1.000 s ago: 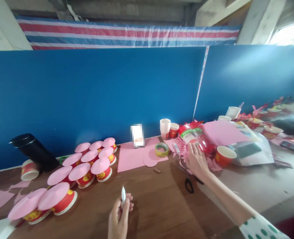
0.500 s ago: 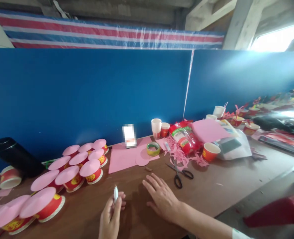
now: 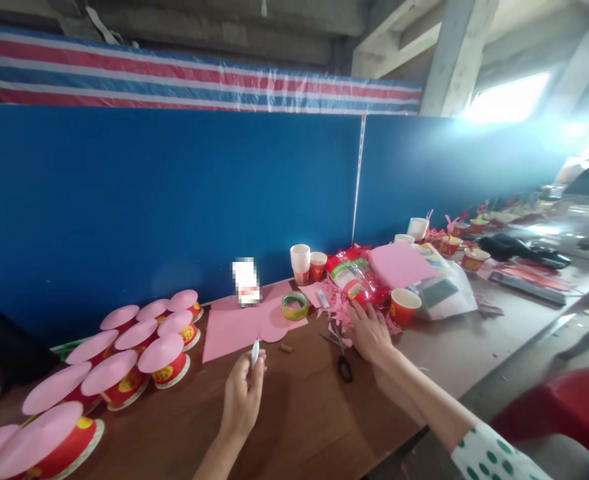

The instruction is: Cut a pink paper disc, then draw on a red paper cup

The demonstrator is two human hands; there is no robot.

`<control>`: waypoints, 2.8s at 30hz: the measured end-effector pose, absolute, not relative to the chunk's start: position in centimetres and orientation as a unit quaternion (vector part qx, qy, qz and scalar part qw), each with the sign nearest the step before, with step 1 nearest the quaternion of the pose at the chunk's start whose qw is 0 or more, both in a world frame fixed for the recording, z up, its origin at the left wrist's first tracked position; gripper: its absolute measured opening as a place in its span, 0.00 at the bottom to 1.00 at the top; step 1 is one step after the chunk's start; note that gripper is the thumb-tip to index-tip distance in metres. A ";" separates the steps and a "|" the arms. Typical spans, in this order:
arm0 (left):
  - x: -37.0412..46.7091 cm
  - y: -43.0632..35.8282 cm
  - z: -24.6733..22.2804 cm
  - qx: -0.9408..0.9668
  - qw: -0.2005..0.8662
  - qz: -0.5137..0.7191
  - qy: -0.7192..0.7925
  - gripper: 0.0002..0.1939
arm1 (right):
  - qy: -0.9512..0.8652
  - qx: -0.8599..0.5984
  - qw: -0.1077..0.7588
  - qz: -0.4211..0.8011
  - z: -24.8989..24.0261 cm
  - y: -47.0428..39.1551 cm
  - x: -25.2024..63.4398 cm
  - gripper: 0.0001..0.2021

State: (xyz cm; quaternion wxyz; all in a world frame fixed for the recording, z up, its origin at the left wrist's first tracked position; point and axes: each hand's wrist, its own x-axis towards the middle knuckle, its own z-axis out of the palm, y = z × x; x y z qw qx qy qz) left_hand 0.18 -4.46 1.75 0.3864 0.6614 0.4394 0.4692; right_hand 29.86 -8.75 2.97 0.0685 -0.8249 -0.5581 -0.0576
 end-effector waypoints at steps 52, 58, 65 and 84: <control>0.1 -3.9 -0.3 0.704 0.263 0.508 0.420 0.16 | -0.529 -0.834 0.105 -0.117 5.2 -2.6 33.3 0.29; 0.3 -3.8 -0.2 0.716 0.265 0.500 0.409 0.15 | -0.636 -0.717 0.226 -0.175 5.0 -4.9 26.1 0.24; 0.2 -3.1 -0.4 0.729 0.267 0.502 0.382 0.15 | -0.797 -0.512 0.319 -0.001 2.9 -6.2 15.1 0.16; 0.5 -3.4 -0.4 0.721 0.382 0.441 0.372 0.19 | -0.713 -0.531 0.456 0.049 0.2 -5.2 14.9 0.03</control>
